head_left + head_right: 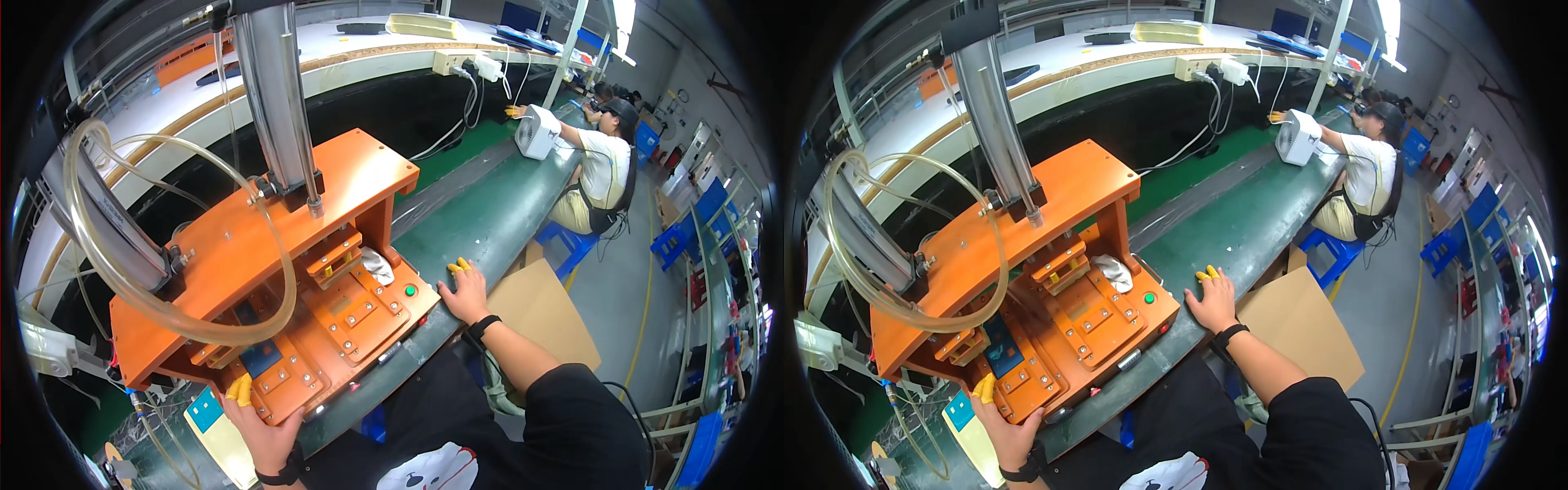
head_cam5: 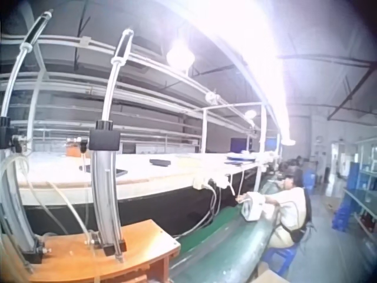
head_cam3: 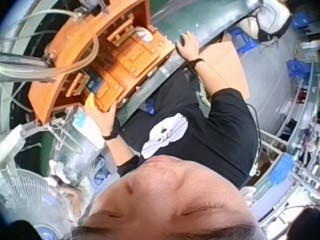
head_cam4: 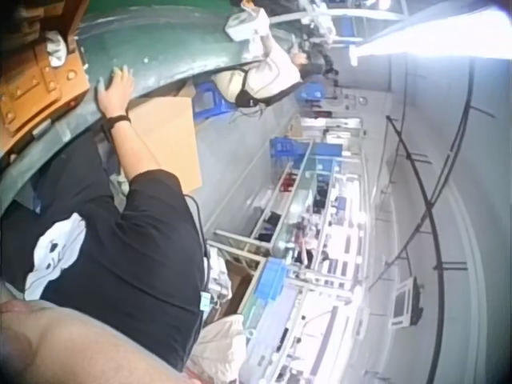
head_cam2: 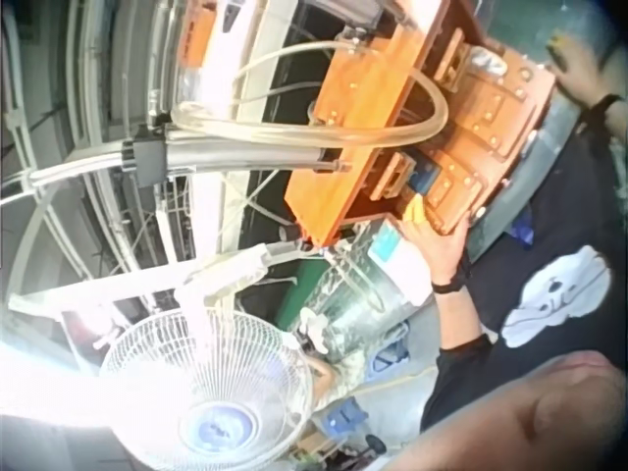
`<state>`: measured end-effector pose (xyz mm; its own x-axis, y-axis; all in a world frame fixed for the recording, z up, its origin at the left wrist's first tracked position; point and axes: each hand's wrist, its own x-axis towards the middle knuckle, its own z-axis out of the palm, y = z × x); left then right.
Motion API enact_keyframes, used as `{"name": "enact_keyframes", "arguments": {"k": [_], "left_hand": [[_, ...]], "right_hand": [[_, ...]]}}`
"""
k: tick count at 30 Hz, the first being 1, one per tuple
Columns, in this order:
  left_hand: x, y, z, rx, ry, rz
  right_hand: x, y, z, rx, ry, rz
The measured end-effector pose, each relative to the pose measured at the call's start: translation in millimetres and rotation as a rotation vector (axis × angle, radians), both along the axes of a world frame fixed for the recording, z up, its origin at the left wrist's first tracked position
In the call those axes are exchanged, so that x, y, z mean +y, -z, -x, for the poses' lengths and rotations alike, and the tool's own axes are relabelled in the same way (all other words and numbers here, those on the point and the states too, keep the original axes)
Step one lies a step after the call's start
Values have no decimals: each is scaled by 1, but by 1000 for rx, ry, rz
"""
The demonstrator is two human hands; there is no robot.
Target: Operating a pneumatic heat-pressing or stamping machine to process plastic components.
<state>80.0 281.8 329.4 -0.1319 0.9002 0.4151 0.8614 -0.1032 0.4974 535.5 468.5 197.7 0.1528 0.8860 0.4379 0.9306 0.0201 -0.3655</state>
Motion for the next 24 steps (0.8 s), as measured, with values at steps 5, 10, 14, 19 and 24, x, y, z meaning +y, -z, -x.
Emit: {"name": "enact_keyframes", "arguments": {"k": [5,10,14,19,24], "left_hand": [[-2,4,-2,4,-46,-3],[0,0,-4,53,-23,-27],[0,-1,-3,92,0,-8],[-4,10,0,84,-51,1],[-6,11,0,57,-72,5]], "right_hand": [[1,4,0,13,1,16],[1,5,-2,23,0,-2],[2,4,0,30,0,24],[2,6,-1,39,-2,-13],[1,5,-1,29,1,5]]}}
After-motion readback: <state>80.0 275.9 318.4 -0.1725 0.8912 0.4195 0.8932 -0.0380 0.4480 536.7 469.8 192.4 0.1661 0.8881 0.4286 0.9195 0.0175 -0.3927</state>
